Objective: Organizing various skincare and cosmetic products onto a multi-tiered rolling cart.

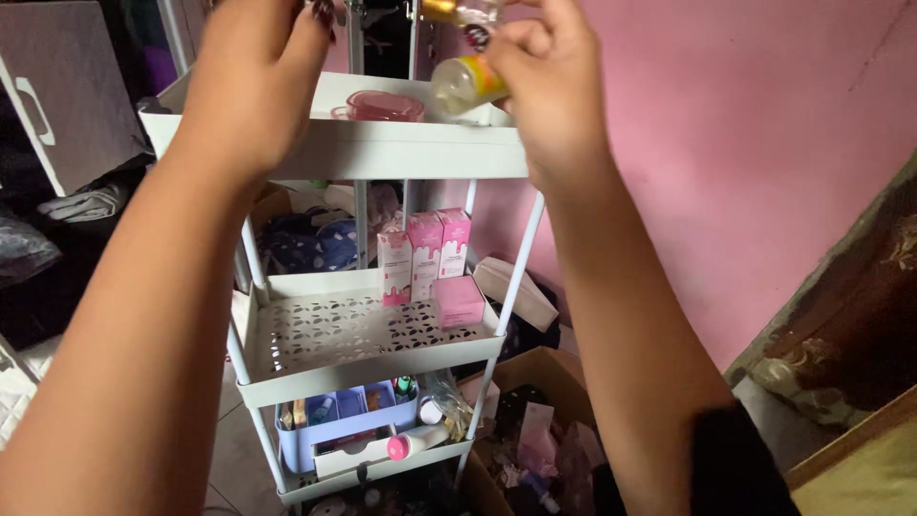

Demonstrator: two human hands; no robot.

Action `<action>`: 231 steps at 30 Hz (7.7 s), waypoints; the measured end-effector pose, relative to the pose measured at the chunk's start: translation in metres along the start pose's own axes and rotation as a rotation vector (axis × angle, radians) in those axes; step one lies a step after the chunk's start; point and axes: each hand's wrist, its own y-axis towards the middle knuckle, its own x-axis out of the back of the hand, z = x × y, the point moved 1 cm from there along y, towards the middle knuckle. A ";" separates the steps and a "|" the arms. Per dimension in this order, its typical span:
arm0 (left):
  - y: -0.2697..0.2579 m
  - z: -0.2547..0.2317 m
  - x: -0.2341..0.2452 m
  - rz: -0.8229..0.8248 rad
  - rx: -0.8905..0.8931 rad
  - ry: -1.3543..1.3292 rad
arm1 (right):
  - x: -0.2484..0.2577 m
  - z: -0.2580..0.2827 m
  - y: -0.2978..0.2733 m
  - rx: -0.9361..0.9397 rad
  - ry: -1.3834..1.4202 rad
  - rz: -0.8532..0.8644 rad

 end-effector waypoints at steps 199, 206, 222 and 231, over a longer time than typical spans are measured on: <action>-0.244 -0.069 -0.035 0.179 0.076 0.103 | -0.013 -0.048 0.051 -0.886 -1.109 0.728; -0.258 -0.065 -0.040 0.266 0.124 0.089 | -0.014 -0.032 0.051 -0.900 -1.212 0.635; -0.269 -0.066 -0.041 0.311 0.168 0.053 | -0.001 -0.052 0.065 -0.652 -1.513 0.678; -0.276 -0.064 -0.048 0.352 0.164 0.050 | -0.012 -0.015 0.041 -0.678 -1.369 0.591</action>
